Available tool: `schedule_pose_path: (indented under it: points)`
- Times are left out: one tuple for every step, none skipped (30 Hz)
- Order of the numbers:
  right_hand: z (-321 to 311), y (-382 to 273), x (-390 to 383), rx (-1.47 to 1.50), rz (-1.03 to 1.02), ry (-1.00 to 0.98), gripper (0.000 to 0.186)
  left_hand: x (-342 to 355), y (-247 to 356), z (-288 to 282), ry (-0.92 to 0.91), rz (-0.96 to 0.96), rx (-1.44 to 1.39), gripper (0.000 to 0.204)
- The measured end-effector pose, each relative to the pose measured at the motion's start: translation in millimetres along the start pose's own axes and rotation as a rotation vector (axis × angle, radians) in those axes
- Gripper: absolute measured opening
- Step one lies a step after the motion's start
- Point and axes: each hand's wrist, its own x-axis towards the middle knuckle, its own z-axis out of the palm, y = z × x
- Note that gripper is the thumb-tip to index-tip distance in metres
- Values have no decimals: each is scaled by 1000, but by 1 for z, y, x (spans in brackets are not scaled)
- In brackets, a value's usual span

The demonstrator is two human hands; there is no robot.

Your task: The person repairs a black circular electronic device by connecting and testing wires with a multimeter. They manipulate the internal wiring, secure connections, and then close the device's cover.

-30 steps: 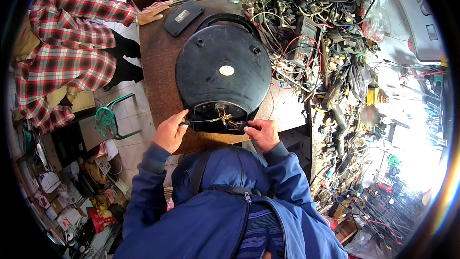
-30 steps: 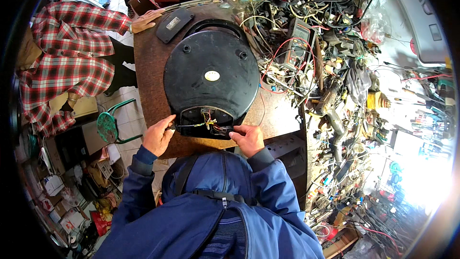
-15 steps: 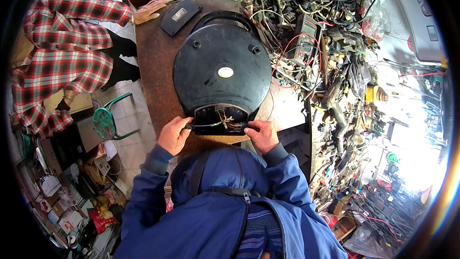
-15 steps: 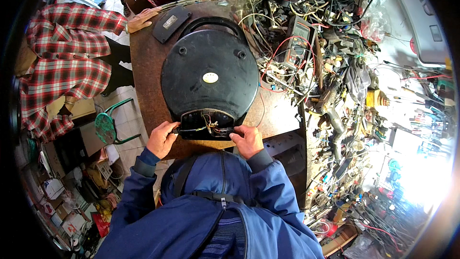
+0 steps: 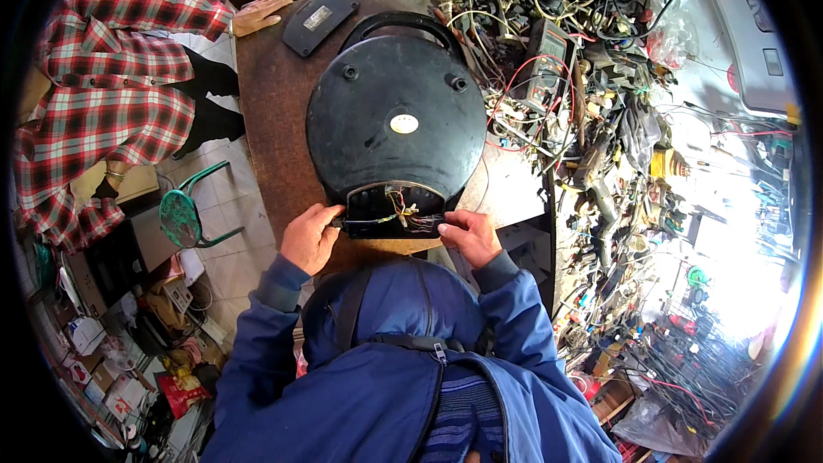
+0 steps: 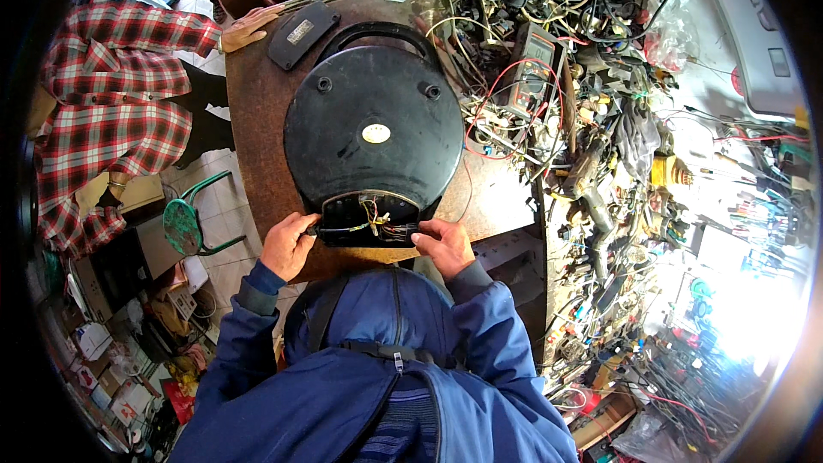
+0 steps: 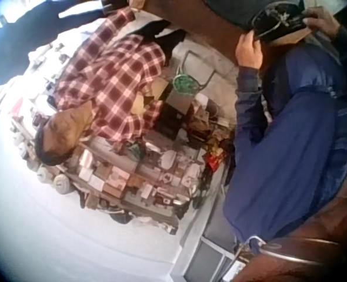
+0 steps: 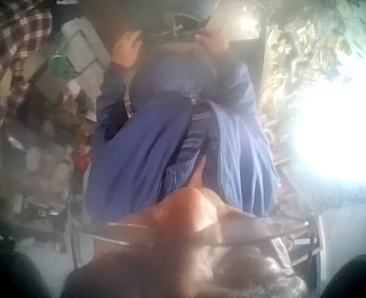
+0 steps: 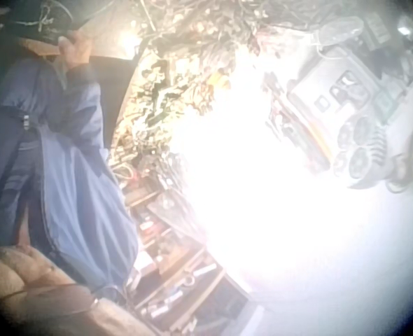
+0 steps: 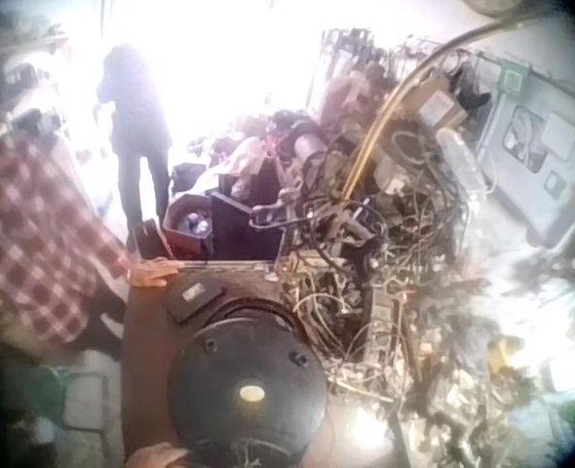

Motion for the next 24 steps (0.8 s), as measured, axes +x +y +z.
schedule_pose_path:
  points:
    - [0,1,-1,4,-10,-1,41,1,1,-1,-2,-2,2,34]
    - [0,1,-1,37,1,-4,41,2,3,-2,-4,-4,5,34]
    - [0,2,-1,70,13,-8,40,2,4,-3,-8,-9,8,33]
    - [0,3,-1,103,25,-11,40,3,3,-3,-16,-23,5,33]
    - [-1,4,0,93,29,-25,39,3,3,-4,-24,-38,1,33]
    - [-2,5,2,84,30,-35,38,5,2,-4,-32,-48,-3,32]
    - [-3,5,4,74,32,-45,37,6,1,-4,-36,-44,2,33]
    - [-5,4,4,35,15,-58,35,6,0,-3,-40,-40,7,33]
    - [-5,4,4,-5,1,-74,34,5,-1,-3,-42,-41,13,33]
    - [-6,3,5,-45,-13,-91,33,6,-2,-3,-37,-40,0,33]
    - [-7,2,6,-15,6,-100,32,7,-2,-2,-30,-40,-13,33]
    - [-8,0,8,16,25,-107,31,8,-3,-2,-25,-39,-25,33]
    - [-9,-1,9,46,45,-115,30,8,-2,-2,-26,-40,-26,33]
    - [-9,0,10,24,40,-120,30,8,-1,-3,-28,-41,-27,33]
    - [-10,1,11,1,36,-124,29,9,0,-4,-29,-41,-29,33]
    - [-11,1,13,-21,31,-127,29,10,0,-4,-34,-51,-29,32]
    - [-11,2,13,-13,31,-124,28,10,0,-4,-39,-62,-29,32]
    - [-11,4,14,-4,31,-122,28,10,-1,-4,-44,-74,-29,32]
    - [-10,5,14,5,31,-120,28,11,-1,-4,-45,-75,-32,32]
    - [-10,6,14,-8,22,-109,28,11,0,-5,-46,-76,-35,32]
    - [-10,7,13,-22,15,-100,28,11,0,-4,-48,-79,-39,31]
    - [-10,7,12,-35,7,-90,27,11,-1,-3,-41,-73,-37,31]
    - [-7,7,12,-19,2,-39,27,12,-2,-2,-35,-67,-36,31]
    - [-1,7,13,-3,-1,12,26,12,-2,-1,-31,-61,-33,31]
